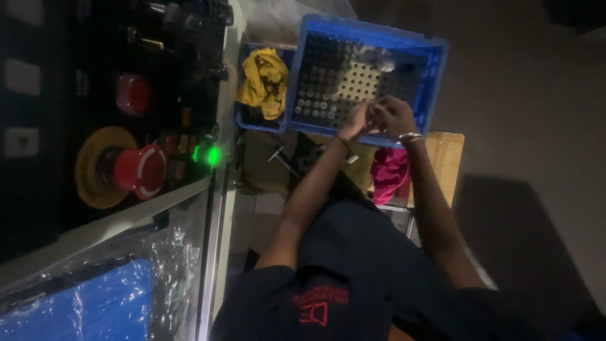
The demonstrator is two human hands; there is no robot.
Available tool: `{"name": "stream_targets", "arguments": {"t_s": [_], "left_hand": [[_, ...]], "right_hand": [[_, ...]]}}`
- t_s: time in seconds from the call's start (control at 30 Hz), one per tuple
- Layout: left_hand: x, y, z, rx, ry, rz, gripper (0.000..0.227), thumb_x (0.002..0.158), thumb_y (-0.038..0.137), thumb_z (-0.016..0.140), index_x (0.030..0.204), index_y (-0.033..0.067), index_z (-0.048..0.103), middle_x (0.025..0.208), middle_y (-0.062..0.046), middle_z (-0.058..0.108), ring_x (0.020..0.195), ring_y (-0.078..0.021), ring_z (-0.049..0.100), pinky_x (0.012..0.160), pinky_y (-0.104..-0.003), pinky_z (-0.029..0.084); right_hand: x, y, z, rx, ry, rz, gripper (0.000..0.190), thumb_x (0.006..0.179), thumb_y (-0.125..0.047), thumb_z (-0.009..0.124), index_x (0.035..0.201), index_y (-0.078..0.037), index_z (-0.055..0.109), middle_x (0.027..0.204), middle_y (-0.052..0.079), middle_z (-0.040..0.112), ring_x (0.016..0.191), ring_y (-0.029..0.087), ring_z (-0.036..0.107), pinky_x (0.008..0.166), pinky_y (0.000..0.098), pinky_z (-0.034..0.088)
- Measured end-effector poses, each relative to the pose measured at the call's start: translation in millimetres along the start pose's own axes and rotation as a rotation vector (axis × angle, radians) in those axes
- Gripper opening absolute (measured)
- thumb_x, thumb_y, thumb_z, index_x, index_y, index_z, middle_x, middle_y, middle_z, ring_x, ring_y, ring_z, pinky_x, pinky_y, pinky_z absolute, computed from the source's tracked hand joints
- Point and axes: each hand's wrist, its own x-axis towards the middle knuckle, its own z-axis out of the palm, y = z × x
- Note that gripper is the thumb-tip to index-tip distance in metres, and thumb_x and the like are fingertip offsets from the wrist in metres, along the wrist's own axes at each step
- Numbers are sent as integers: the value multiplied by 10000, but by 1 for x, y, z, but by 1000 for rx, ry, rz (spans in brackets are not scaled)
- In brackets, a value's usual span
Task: The person handles small metal parts and tools in a workshop, placing items into a blue crate and adjusting components on a machine. They wipe parts with a yellow cloth and continue to organize and assemble the components.
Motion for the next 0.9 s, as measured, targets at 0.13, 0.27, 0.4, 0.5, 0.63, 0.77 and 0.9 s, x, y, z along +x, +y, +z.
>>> {"name": "stream_targets", "arguments": {"t_s": [0.13,0.27,0.4,0.5,0.63,0.77,0.9], "left_hand": [[-1,9,-16,53,157,-33,417,1076,351,483,1105,-13,684,957,-162,722,750,-294,736,644,-431,663],[-7,26,-30,126,171,183,382,1045,328,541,1101,-11,708,915,-118,743,719,-244,741,597,-384,632],[-16,54,-46,259,335,277,340,1040,301,602,1051,-7,746,786,-91,690,563,-210,608,458,-327,494],[-36,83,-47,295,385,545,155,992,179,687,990,24,690,839,-88,712,703,-187,658,552,-294,504],[-58,139,-26,666,625,807,138,848,108,731,959,57,666,956,-74,714,879,-222,708,747,-337,606],[-60,179,-3,1046,769,863,106,842,130,733,904,62,681,895,-110,729,847,-255,721,766,-404,593],[-44,194,-2,1468,648,1068,140,856,144,734,947,48,685,953,-163,693,930,-378,661,800,-479,546]], "right_hand": [[-5,-22,10,30,109,-147,204,1035,-171,653,1120,-9,744,1025,125,770,894,205,761,771,329,613],[2,-22,16,-79,226,-286,157,1020,-93,697,1120,13,754,1057,139,759,914,211,741,801,327,600],[31,-18,23,182,273,-300,163,1010,-86,746,1142,9,743,1003,131,769,858,181,728,748,312,611],[60,-20,33,312,244,-109,214,944,-106,740,1145,-44,705,941,99,764,753,153,738,641,289,632],[112,-27,52,7,342,-167,196,937,-115,783,1089,-60,673,915,96,766,733,160,761,627,299,618],[144,-24,68,-376,325,-279,199,865,-89,798,1054,-108,737,933,147,752,772,263,728,697,393,618],[166,-19,84,-588,265,-458,274,883,-89,713,1157,-83,704,1123,222,689,917,423,664,730,495,555]]}}
